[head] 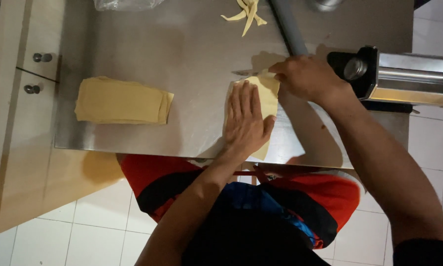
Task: Trimming pasta dough sheets with scissors and a knife before rolling them out with a rolling pin on a metal workbench.
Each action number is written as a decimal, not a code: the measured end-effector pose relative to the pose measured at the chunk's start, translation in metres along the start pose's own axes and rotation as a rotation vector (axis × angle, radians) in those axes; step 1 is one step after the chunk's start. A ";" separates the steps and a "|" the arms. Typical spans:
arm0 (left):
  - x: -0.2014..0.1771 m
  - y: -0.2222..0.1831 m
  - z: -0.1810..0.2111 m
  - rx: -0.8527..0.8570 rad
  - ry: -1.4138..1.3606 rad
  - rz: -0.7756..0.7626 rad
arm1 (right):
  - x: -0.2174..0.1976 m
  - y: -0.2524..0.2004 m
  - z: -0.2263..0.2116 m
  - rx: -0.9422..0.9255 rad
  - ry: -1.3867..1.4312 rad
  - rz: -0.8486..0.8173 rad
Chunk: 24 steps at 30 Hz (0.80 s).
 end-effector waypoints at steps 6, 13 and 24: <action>-0.003 0.000 -0.002 -0.013 -0.012 0.071 | 0.005 0.006 -0.021 -0.007 -0.226 0.000; -0.006 -0.001 -0.002 -0.019 0.026 0.051 | 0.014 -0.007 -0.010 0.074 -0.269 -0.034; -0.005 -0.001 -0.002 -0.039 -0.015 -0.029 | -0.015 -0.042 -0.028 0.196 -0.352 -0.003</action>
Point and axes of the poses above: each hand's wrist, its own y-axis towards the middle knuckle, its own x-axis out of the palm, z = x × y, the point moved 6 cm from there along y, towards the middle knuckle, and after that the axes turned 4 degrees about y, right-handed, at the moved point
